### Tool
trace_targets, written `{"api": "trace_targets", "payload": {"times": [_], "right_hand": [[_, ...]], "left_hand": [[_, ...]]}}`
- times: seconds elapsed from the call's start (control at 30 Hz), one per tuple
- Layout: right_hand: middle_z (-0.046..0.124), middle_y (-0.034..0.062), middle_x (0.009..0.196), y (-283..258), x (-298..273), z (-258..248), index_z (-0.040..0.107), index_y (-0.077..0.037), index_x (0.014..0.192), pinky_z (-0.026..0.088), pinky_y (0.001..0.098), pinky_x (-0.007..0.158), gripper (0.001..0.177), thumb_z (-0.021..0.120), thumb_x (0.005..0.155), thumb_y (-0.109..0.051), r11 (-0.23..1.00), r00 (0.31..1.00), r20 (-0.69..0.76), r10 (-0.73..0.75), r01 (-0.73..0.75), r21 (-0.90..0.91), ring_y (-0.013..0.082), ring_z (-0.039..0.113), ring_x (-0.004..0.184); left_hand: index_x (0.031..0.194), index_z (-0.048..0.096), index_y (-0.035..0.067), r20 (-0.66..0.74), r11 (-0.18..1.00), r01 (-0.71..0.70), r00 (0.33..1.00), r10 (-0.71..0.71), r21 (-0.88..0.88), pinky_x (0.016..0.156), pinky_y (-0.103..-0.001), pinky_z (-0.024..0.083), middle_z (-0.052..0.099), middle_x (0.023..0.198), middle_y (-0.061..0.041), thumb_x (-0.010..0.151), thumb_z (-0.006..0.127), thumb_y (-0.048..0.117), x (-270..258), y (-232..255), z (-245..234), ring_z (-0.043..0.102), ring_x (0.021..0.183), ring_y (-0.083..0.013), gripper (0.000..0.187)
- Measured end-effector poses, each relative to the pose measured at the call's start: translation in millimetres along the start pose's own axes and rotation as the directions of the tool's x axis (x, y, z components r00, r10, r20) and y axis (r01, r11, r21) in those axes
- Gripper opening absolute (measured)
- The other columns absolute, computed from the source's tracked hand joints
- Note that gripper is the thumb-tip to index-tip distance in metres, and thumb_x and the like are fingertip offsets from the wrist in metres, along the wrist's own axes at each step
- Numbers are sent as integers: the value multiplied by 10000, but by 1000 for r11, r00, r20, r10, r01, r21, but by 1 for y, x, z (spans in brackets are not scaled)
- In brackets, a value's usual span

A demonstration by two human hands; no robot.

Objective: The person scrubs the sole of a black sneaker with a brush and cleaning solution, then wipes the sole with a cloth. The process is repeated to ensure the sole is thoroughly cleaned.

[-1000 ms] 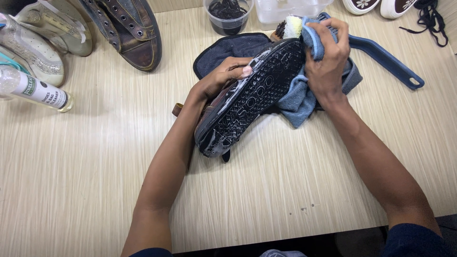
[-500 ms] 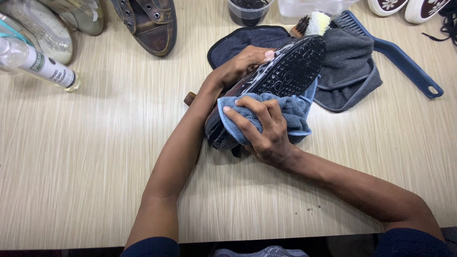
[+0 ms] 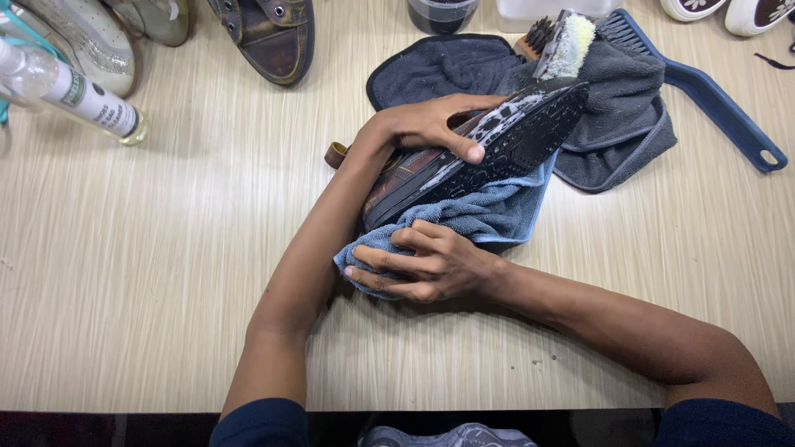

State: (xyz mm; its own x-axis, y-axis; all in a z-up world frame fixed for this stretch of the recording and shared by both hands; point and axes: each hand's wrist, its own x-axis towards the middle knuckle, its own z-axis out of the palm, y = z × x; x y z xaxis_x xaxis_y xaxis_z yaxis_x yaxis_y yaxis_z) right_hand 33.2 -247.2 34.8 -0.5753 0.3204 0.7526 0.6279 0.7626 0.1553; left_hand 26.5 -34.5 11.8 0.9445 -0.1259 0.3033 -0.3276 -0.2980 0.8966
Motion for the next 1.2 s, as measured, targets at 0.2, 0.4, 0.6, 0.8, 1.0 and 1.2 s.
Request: {"api": "trace_targets", "payload": {"times": [0.2,0.4,0.6,0.8,1.0,1.2], "right_hand": [[681,58,1188,19,-4,-16,698,-249,1325,377,275,641,395,353,1134,-254,998,997,19,70,-70,-7,187,463,797],[684,94,1157,16,17,-41,729,-146,1242,491,285,582,300,511,1071,-262,926,915,141,377,-375,-41,217,509,786],[641,85,1263,20,33,-58,630,-112,1342,512,391,690,416,732,976,-281,896,813,378,444,-412,-167,282,522,839],[629,135,1247,53,28,-87,623,-66,1349,506,435,866,622,761,746,-8,727,623,448,642,-680,-95,321,569,994],[666,127,1223,82,27,-109,674,-53,1297,475,444,940,347,691,950,-43,616,549,402,733,-786,-50,334,611,1101],[675,121,1066,107,13,-121,708,12,1138,461,350,884,166,760,990,-40,558,544,343,766,-827,66,240,634,964]], "left_hand": [[1195,672,137,1,996,77,997,-77,-42,636,-361,528,703,960,-119,868,742,551,-2,27,3,659,822,-226,532],[1011,760,109,-128,969,217,965,-231,-114,906,-495,538,740,951,-175,994,315,730,-5,42,16,704,975,-322,764],[766,605,173,-143,908,400,898,-415,-122,682,-206,375,512,765,133,995,423,623,1,44,12,449,719,-4,537],[623,344,227,-150,904,413,893,-425,-108,551,-228,207,312,613,117,1034,447,585,-4,25,11,274,570,-23,555],[656,405,231,-112,953,281,949,-293,-110,621,-244,230,327,673,121,1015,448,626,-8,-3,7,244,627,-40,536],[767,271,241,-197,868,481,845,-497,-127,791,-284,360,279,783,63,970,310,703,-6,25,9,289,719,-97,506]]}}
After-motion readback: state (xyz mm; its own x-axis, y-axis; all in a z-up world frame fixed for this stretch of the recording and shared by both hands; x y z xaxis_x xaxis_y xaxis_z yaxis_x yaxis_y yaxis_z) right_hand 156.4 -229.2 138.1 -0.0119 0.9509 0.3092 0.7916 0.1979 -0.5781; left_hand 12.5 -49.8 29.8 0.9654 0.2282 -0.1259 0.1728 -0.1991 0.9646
